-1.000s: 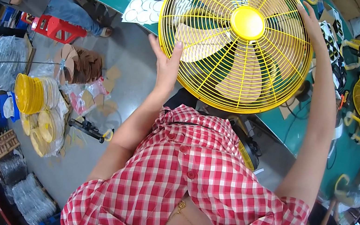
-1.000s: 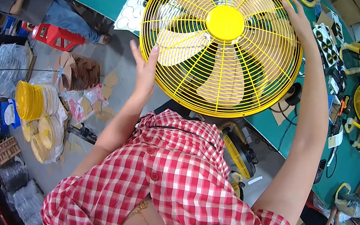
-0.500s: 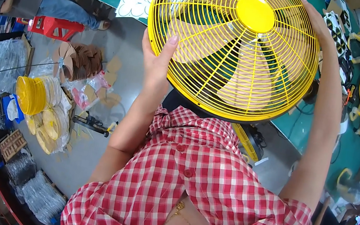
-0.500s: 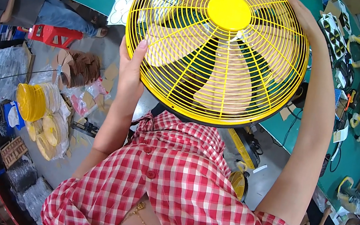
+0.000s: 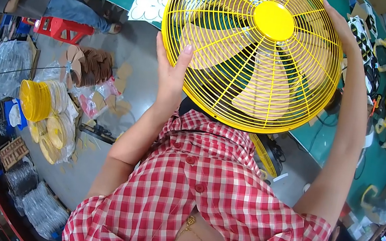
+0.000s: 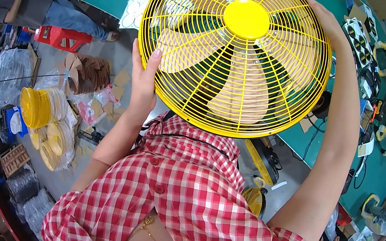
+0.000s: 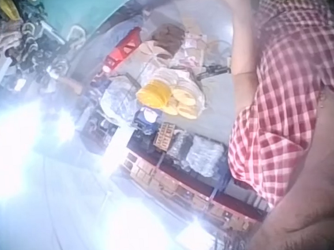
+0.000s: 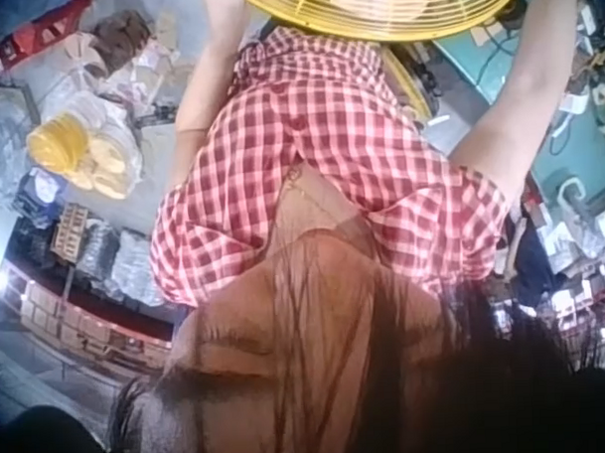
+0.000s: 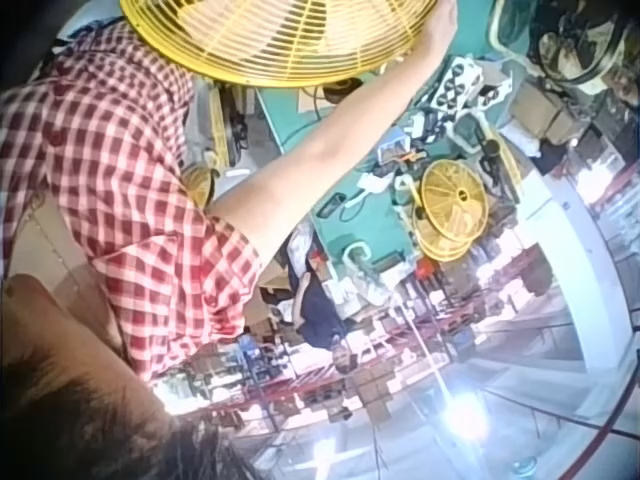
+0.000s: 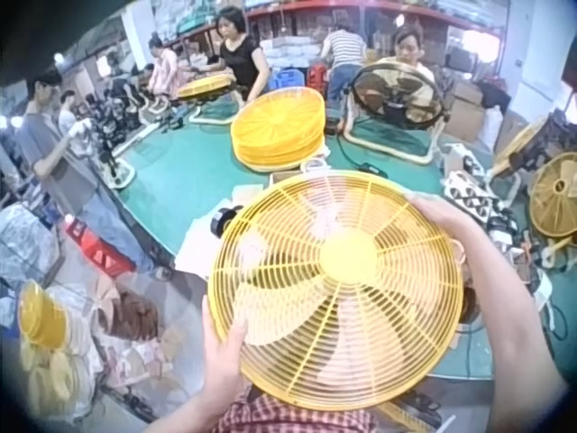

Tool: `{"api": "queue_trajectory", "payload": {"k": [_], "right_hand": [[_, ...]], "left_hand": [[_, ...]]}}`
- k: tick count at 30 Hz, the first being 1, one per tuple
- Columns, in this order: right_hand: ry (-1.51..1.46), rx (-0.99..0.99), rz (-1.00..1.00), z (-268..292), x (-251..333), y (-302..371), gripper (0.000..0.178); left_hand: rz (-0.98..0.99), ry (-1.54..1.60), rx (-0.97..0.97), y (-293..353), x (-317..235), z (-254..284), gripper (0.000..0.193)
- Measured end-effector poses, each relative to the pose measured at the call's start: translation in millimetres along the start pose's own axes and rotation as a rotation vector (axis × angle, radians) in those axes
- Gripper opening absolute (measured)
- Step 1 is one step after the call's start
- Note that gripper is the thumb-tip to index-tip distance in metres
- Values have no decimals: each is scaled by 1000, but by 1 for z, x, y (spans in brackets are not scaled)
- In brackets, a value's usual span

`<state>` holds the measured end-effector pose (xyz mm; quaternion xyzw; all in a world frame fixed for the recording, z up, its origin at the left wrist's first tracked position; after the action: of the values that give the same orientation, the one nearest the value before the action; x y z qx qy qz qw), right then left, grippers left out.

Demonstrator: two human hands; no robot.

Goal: Assemble a yellow and black industrial floor fan by attaching the front grill, securing it with screws using a power drill, and applying a brand logo sticker.

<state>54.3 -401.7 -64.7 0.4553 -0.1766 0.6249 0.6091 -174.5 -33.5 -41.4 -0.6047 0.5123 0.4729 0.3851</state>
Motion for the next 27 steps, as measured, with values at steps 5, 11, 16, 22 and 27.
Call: {"api": "queue_trajectory", "payload": {"k": [5,11,16,22,27], "right_hand": [[-31,11,42,-1,-5,-2,72],[-51,-6,51,5,-8,-4,60],[142,-124,76,35,20,22,66],[-159,-464,229,126,-58,86,40],[325,-808,-406,112,-266,139,51]], "left_hand": [[15,-20,-19,0,3,3,72],[31,-63,-100,-2,1,4,65],[71,-79,-112,-1,3,5,60],[103,-48,-99,3,-8,16,58],[74,57,-44,-2,-25,11,55]]}}
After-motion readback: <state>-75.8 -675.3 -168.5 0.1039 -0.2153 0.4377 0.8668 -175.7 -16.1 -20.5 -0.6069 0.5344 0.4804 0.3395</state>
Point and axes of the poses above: each hand's wrist, its own y-axis away from the middle knuckle, its own z-axis out of the back of the hand, x = y × z, the point moved 10 cm from there along -y, towards the middle knuckle, and after that the axes turned 8 degrees about x, right-handed, at the moved point
